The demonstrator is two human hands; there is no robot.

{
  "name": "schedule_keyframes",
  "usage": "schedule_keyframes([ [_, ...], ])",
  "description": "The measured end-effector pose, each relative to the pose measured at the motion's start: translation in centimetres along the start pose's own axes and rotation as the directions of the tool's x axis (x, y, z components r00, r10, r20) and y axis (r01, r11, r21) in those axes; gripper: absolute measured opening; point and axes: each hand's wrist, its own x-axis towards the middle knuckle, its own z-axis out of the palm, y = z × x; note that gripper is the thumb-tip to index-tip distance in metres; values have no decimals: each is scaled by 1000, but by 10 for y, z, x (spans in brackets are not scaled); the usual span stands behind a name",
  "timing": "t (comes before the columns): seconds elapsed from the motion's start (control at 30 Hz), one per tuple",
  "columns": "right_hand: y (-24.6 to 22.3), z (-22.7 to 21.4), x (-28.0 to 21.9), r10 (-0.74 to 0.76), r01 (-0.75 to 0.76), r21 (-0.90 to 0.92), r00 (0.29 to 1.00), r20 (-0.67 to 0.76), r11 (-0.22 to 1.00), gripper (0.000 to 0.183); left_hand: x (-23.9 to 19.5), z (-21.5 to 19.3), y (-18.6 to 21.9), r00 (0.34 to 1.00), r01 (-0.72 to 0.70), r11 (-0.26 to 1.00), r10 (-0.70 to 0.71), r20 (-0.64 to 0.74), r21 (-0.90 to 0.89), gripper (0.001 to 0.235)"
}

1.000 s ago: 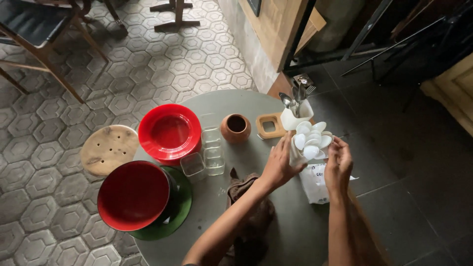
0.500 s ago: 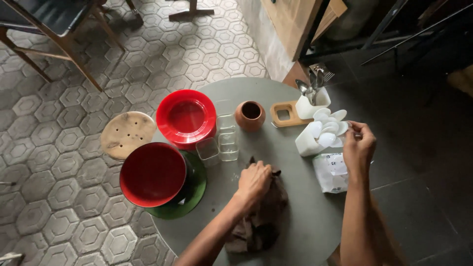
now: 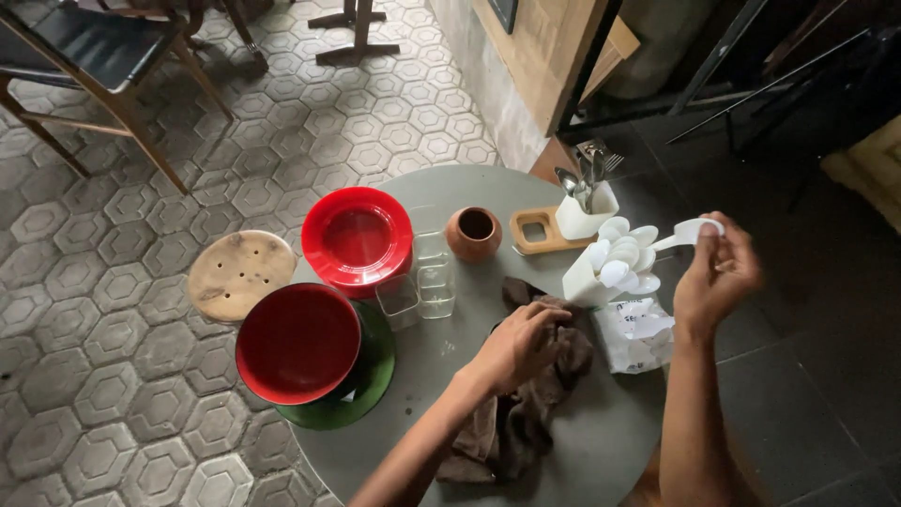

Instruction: A person is wiping plastic spoons one by one with a brown cloth and organizing them into a white container on a table.

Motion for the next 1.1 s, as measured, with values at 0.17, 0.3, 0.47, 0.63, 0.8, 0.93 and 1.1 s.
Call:
schedule_keyframes([
  [0.17, -18, 6, 4, 18, -19, -34, 1000, -16, 999, 21, 7, -28, 19, 999, 40, 995, -43, -28, -89, 36],
  [0.3, -29, 7, 0, 193, -174, -201, 978, 79, 964, 24, 3, -38, 23, 998, 44, 993, -49, -36, -113, 34],
  [0.47, -8, 6, -4, 202, -186, -193, 977, 65, 963, 22, -2, -37, 19, 993, 115, 988, -115, 10, -107, 32],
  [0.63, 23, 4, -2, 201, -168, -254, 973, 112, 952, 21, 2, -44, 26, 998, 69, 986, -67, 18, -154, 28],
  [0.8, 26, -4, -3, 329, -269, -231, 902, 278, 935, 24, 8, -48, 35, 988, 150, 962, -138, 69, -227, 32],
  [0.93, 1, -3, 0, 441, -376, -260, 857, 267, 889, 24, 8, -46, 35, 986, 162, 961, -148, 80, -223, 32],
  [1.1, 1, -5, -3, 497, -426, -277, 819, 286, 861, 22, 6, -43, 35, 985, 173, 950, -160, 72, -261, 31],
])
